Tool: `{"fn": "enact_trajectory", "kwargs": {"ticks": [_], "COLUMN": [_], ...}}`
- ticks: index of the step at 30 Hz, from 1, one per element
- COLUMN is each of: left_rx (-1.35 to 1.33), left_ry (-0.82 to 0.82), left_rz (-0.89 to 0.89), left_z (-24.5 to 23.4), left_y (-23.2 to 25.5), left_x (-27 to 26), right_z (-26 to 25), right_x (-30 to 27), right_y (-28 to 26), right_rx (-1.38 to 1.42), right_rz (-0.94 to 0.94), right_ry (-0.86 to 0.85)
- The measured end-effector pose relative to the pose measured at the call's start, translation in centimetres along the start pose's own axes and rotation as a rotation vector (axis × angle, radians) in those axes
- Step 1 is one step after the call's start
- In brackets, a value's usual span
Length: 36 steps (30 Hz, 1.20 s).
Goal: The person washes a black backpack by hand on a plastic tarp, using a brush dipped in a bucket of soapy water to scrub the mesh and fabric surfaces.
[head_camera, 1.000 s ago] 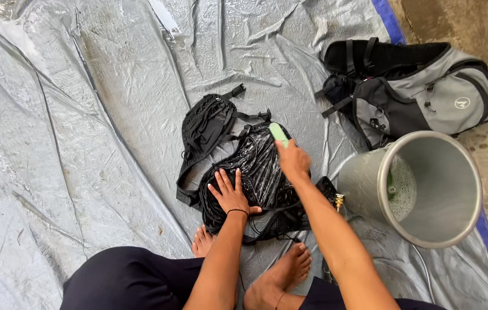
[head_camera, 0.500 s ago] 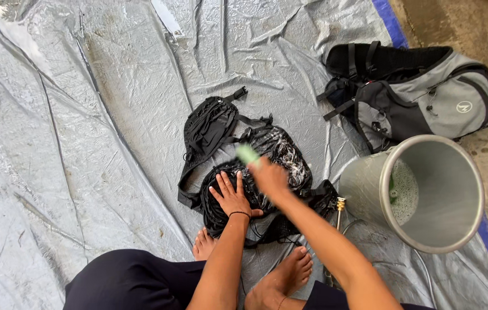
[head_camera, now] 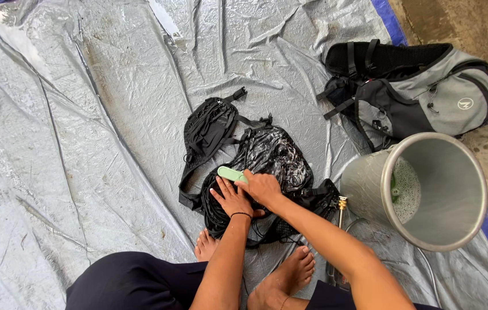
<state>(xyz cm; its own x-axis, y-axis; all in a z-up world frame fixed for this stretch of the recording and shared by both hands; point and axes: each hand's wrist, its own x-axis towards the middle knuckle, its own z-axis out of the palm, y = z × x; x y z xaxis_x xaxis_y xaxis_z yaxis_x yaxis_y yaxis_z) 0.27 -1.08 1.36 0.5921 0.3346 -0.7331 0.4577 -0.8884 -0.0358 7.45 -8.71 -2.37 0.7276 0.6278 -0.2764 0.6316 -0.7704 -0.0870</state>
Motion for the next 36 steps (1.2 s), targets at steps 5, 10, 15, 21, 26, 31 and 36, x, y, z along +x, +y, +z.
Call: {"fn": "enact_trajectory", "kwargs": {"ticks": [5,10,15,21,26,31,36], "left_rx": [-0.032,0.009,-0.066,-0.019,-0.026,-0.037,-0.020], "left_ry": [0.041,0.051,0.027,0.041,0.027,0.033,0.008], "left_rz": [0.055,0.065,0.046,0.067,0.057,0.089,0.080], "left_z": [-1.6,-0.3,-3.7,-0.1,-1.7,-0.4,0.3], "left_y": [-1.0,-0.3,-1.3,-0.9,-0.8,-1.1,-0.9], "left_x": [-0.3,0.9,-3.2,0.2,-1.5,-0.4,0.2], "right_z": [-2.5,-5.9,-4.4,-2.6,-1.6,0.7,-2.8], "right_x": [7.0,3.5,4.1,3.5,3.1,6.9,3.8], "right_y": [8.3,1.1,5.0,9.7,8.0,7.2,5.6], "right_rx": [0.055,0.206,0.064,0.216,0.002,0.186,-0.139], "right_rz": [0.245,0.266,0.292,0.650,0.434,0.697,0.362], "right_ry": [0.074,0.034,-0.083,0.109,0.107,0.141,0.110]}}
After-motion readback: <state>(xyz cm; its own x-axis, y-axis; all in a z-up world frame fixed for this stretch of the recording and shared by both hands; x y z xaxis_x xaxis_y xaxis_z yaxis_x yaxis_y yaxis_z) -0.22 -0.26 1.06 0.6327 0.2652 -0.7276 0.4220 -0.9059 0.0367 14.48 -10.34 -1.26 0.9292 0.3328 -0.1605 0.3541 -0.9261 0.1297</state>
